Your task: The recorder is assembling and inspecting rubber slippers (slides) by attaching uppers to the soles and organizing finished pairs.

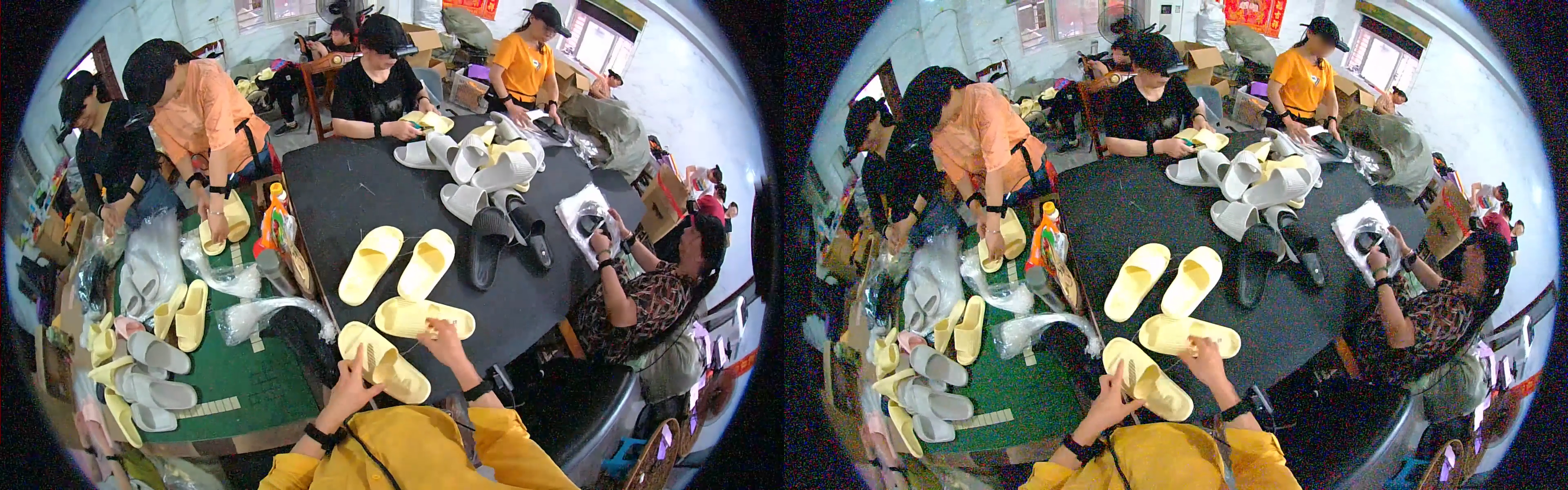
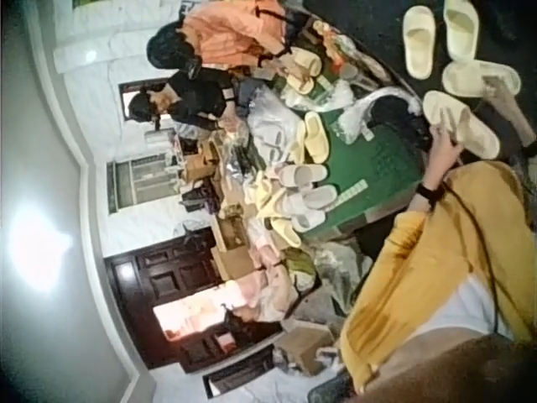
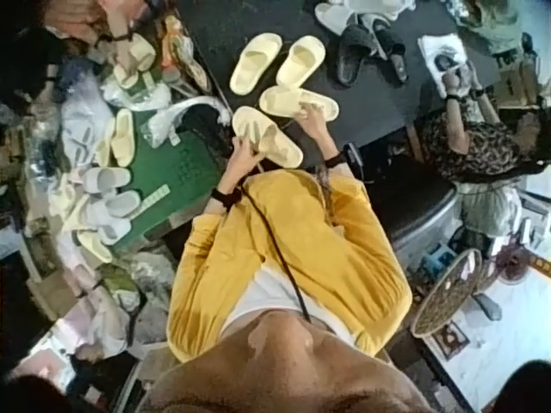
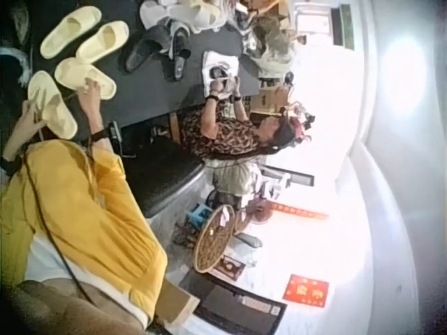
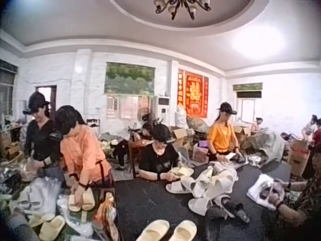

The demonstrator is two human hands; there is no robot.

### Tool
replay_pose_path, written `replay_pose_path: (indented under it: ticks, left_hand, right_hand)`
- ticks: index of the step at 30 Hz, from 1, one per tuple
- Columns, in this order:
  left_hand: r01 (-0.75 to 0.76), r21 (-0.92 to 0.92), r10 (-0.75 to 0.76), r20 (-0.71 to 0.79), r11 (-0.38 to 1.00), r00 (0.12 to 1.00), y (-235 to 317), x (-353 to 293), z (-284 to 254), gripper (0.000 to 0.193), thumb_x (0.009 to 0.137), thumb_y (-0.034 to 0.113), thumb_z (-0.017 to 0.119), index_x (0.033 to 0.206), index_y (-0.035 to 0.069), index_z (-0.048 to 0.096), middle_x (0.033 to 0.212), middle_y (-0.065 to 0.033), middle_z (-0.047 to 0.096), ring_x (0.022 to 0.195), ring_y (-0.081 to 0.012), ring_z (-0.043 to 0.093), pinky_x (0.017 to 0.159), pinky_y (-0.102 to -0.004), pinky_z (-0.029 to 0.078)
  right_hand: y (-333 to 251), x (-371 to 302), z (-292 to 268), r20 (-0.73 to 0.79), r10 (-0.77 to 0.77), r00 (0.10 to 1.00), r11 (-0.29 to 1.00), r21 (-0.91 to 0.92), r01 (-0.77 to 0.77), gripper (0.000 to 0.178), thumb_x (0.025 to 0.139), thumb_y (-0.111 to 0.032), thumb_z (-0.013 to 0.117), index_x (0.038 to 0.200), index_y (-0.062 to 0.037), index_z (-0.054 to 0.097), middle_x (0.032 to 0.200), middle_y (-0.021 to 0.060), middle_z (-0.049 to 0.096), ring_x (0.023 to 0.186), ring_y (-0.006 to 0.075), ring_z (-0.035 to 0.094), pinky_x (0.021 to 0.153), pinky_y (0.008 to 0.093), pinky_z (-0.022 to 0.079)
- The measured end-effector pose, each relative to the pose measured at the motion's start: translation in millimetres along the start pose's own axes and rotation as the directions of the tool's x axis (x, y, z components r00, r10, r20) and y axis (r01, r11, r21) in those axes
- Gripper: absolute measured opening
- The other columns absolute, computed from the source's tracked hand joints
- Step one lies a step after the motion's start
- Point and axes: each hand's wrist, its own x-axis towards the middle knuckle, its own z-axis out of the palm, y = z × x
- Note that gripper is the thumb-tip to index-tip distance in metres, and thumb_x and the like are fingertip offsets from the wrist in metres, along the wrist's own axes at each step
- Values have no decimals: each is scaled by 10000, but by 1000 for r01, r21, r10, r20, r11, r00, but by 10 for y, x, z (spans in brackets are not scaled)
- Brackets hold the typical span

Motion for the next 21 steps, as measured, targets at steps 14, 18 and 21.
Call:
replay_pose_path:
  ticks: [14, 18, 21]
  left_hand:
    - [-255, 248, 294, -136, 935, 946, -1, 410, -111, 741, 686, -97, 571, 1350, 195, 415, 1165, -230, 353, 1050, -438, 418, 879, -444, 437]
    - [-339, 245, 369, -89, 909, 925, -22, 562, -200, 705, 698, -139, 521, 1313, 202, 469, 1205, -202, 363, 1096, -412, 418, 905, -434, 443]
    - [-329, 245, 348, -40, 912, 937, -154, 520, -173, 712, 702, -125, 528, 1322, 219, 463, 1240, -200, 361, 1142, -404, 402, 939, -424, 424]
  right_hand:
    - [-401, -562, 493, 209, 271, 940, 863, 380, -333, 252, 816, -137, 610, 1034, -18, 569, 1004, 152, 502, 824, 223, 578, 673, 311, 475]
    - [-486, -608, 473, 152, 212, 965, 868, 425, -258, 271, 806, -113, 602, 1048, 5, 565, 876, 182, 574, 762, 260, 612, 680, 316, 509]
    - [-427, -719, 535, 210, 227, 951, 837, 458, -300, 274, 807, -96, 600, 1058, 7, 561, 892, 183, 570, 757, 246, 603, 647, 315, 492]
